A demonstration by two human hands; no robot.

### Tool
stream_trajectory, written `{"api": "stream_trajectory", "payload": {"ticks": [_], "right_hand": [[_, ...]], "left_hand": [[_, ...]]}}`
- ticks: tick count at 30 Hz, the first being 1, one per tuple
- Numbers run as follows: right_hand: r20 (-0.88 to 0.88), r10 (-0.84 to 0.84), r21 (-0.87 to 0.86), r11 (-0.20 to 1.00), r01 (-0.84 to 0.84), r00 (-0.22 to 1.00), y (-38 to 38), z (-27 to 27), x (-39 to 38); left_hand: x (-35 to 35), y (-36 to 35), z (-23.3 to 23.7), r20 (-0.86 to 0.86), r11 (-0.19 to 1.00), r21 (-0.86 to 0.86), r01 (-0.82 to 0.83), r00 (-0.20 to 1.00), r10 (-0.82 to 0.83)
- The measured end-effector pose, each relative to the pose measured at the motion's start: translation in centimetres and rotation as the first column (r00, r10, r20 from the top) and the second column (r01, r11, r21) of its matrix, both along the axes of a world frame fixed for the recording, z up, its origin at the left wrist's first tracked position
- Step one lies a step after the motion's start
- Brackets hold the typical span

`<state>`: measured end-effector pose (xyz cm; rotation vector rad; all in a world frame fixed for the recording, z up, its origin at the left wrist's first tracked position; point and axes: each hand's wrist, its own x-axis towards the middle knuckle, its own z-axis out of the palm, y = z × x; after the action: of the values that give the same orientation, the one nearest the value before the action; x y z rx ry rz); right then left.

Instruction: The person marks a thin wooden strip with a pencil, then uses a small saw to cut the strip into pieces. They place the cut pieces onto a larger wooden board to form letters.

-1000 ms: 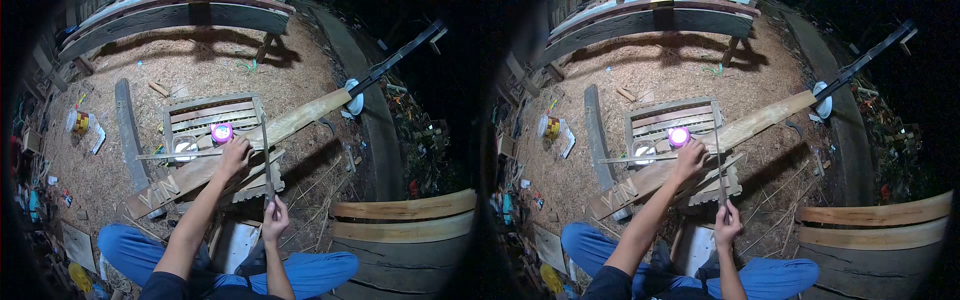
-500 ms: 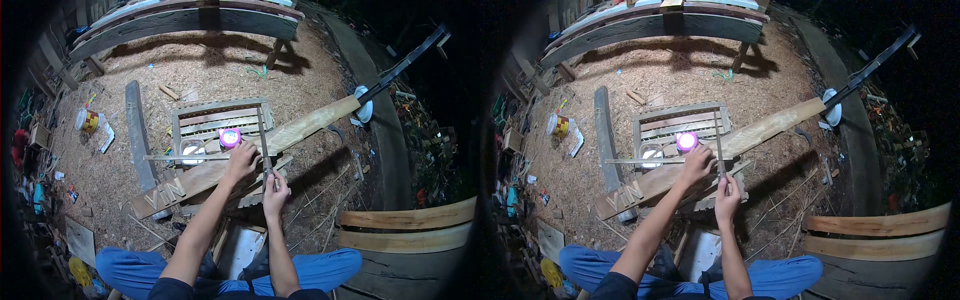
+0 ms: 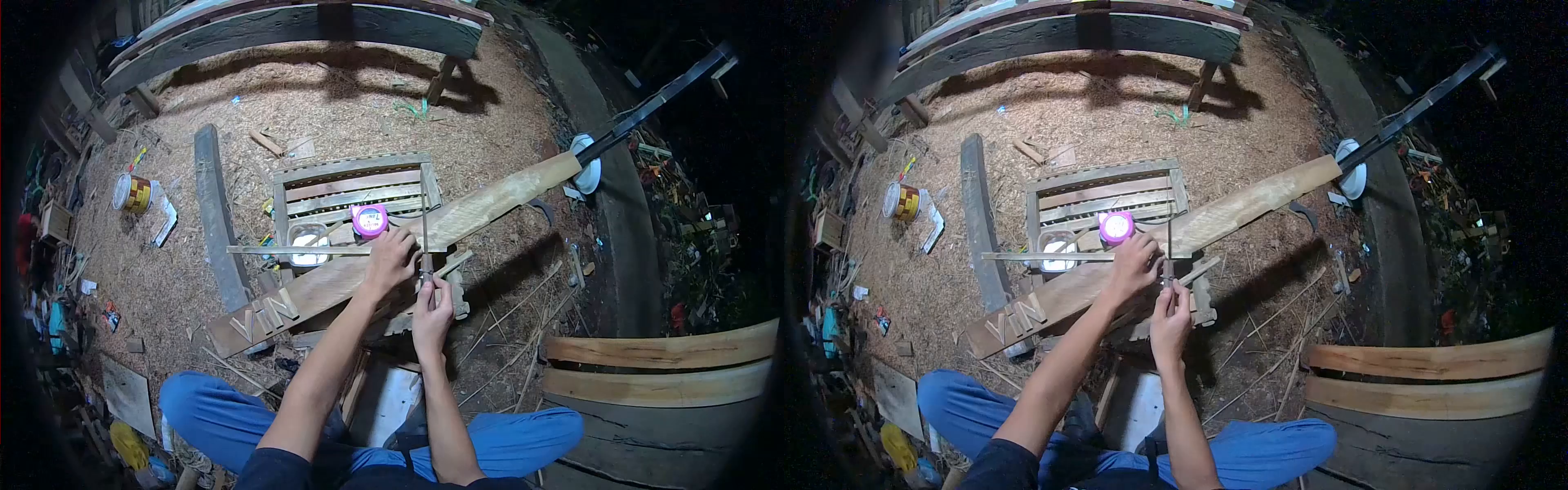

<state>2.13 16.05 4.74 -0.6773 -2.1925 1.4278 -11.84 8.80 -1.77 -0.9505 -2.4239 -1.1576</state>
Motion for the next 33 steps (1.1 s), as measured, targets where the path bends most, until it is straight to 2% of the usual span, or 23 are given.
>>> {"api": "stream_trajectory", "payload": {"ticks": [2, 5, 7, 9, 12, 14, 17, 19, 21, 23, 25, 29, 31, 33], "right_hand": [[-0.032, -0.019, -0.035, 0.999, 0.018, 0.999, 0.0, -0.2, 0.0], [-0.044, 0.002, 0.030, 1.000, -0.001, 0.999, 0.0, -0.7, 1.1], [0.052, -0.007, 0.062, 0.998, 0.004, 0.999, -0.8, 0.2, 3.7], [0.046, -0.032, -0.096, 0.995, 0.036, 0.998, -0.9, -1.1, 7.0], [0.020, -0.022, -0.129, 0.991, 0.024, 1.000, -0.3, 0.2, 10.1], [0.124, -0.012, -0.205, 0.978, 0.037, 0.992, 0.9, 0.7, 10.2], [-0.001, -0.064, -0.184, 0.981, 0.063, 0.998, 0.4, -1.7, 10.3], [-0.015, -0.067, -0.192, 0.979, 0.062, 0.998, -0.1, -2.5, 10.3], [-0.174, -0.107, -0.094, 0.991, 0.091, 0.979, -0.3, -4.2, 10.2], [-0.169, -0.109, -0.069, 0.993, 0.098, 0.980, 0.1, -5.2, 10.6], [-0.144, -0.124, -0.020, 0.992, 0.122, 0.982, 0.0, -4.4, 10.8], [-0.269, -0.136, 0.008, 0.990, 0.143, 0.953, 0.2, -4.8, 9.2], [-0.188, -0.197, -0.263, 0.954, 0.144, 0.962, -0.4, -4.8, 8.6], [-0.198, -0.179, -0.275, 0.954, 0.120, 0.964, -0.7, -4.5, 8.4]], "left_hand": [[-0.1, 0.2, -0.1, -0.016, 0.999, 0.042, -0.007, 1.000, 0.007], [0.1, 0.3, 0.1, -0.040, 0.997, 0.082, -0.017, 0.999, 0.020], [0.2, 0.3, -0.1, -0.036, 0.996, 0.086, -0.030, 0.999, 0.034], [0.0, 0.4, -0.1, -0.018, 0.996, 0.085, -0.021, 1.000, 0.022], [0.1, 0.3, 0.1, -0.039, 0.997, 0.077, -0.022, 0.999, 0.025], [0.1, 0.2, 0.1, -0.020, 0.999, 0.043, 0.000, 1.000, 0.001], [-0.2, -0.1, 0.3, -0.062, 1.000, 0.018, -0.010, 0.998, 0.011], [0.0, -0.1, 0.3, -0.076, 1.000, 0.008, -0.022, 0.997, 0.022], [0.0, -0.1, 0.4, -0.066, 0.998, -0.059, -0.015, 0.998, 0.012], [0.1, 0.0, 0.5, -0.042, 0.997, -0.082, -0.012, 0.999, 0.008], [0.0, -0.1, 0.3, -0.106, 0.995, -0.095, -0.021, 0.994, 0.010], [0.0, 0.0, 0.4, -0.061, 0.994, -0.109, -0.006, 0.998, -0.001], [0.2, 0.0, 0.5, -0.044, 0.994, -0.109, -0.006, 0.999, 0.001], [0.1, 0.2, 0.6, -0.075, 0.993, -0.113, -0.030, 0.997, 0.022]]}}
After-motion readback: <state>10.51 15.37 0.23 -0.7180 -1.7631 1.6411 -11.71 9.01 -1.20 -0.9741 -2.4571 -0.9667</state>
